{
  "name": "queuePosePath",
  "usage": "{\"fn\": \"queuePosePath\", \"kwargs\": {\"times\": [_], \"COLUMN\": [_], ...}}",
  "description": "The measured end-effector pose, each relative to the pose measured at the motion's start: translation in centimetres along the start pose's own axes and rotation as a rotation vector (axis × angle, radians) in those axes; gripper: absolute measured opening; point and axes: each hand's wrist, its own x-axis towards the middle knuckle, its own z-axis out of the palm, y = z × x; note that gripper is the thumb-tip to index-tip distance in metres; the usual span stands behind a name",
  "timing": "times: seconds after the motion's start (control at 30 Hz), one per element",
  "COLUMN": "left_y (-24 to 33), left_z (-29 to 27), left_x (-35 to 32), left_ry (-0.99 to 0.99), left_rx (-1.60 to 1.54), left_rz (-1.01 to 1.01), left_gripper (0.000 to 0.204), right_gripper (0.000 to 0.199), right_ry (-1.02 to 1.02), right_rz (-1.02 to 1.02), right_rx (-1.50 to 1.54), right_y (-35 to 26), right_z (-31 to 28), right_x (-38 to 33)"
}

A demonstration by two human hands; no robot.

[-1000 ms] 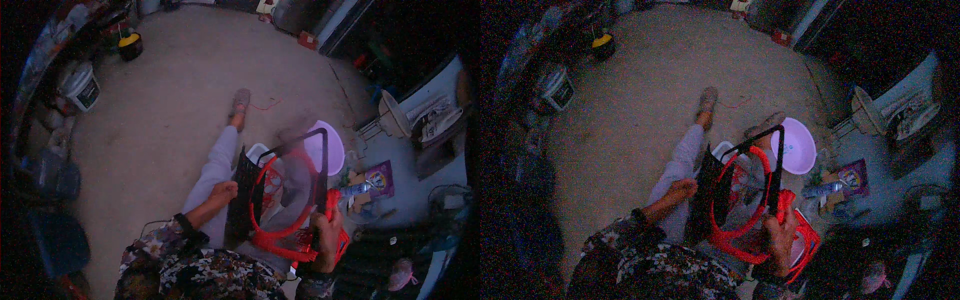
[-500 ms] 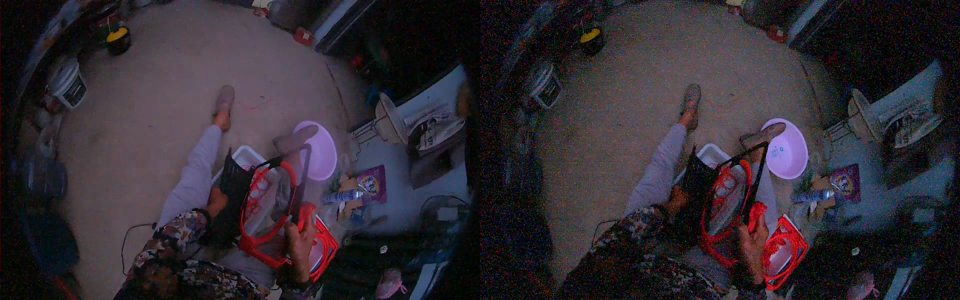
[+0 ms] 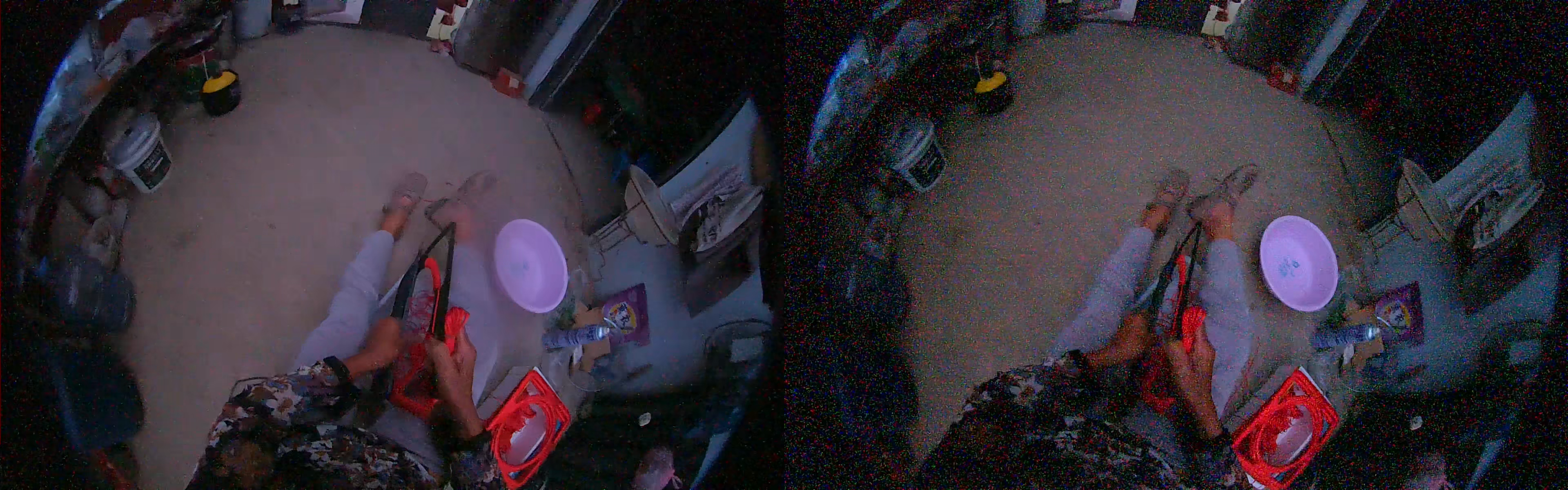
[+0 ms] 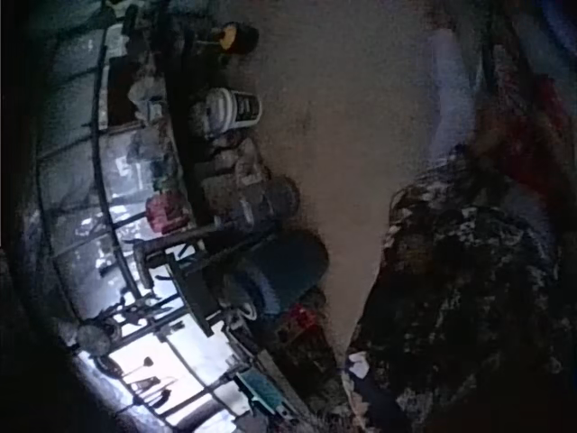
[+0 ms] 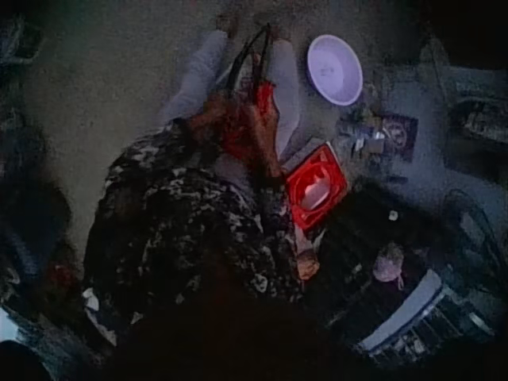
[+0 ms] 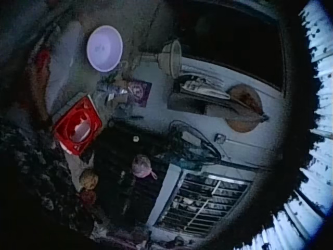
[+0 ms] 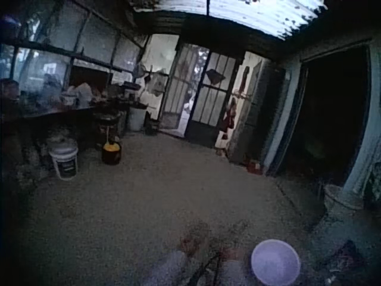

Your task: Wrapping red decorative string around a black triangular frame.

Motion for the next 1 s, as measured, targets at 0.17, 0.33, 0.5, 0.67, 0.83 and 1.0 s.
{"fn": "queuePosePath", "kwargs": {"times": [0.17,0.33,0.5,0.67,0.83,1.0], "left_y": [-5.8,-6.1,-9.1,-4.4,-3.0,-3.3], "left_z": [2.3,0.9,2.0,-1.0,-4.6,-8.8], "left_x": [1.4,2.2,1.6,-1.9,-5.7,-7.7], "left_ry": [0.005,-0.077,0.017,-0.038,-0.131,-0.274], "left_rx": [-0.130,-0.208,-0.159,-0.296,-0.388,-0.582], "left_rz": [-0.016,-0.062,0.115,0.135,-0.020,-0.203], "left_gripper": [0.026,0.027,0.025,0.025,0.026,0.030], "right_gripper": [0.013,0.018,0.025,0.030,0.030,0.032], "right_ry": [-0.084,-0.072,-0.116,-0.112,-0.103,-0.173], "right_rz": [-0.059,-0.106,-0.109,-0.135,-0.199,-0.016], "right_rx": [-0.023,-0.167,-0.193,-0.246,-0.280,-0.334], "right_y": [1.8,5.9,5.1,4.5,6.0,3.1], "right_z": [1.5,2.9,4.0,3.6,3.6,4.9], "right_x": [0.6,2.1,1.9,1.4,1.0,0.0]}}
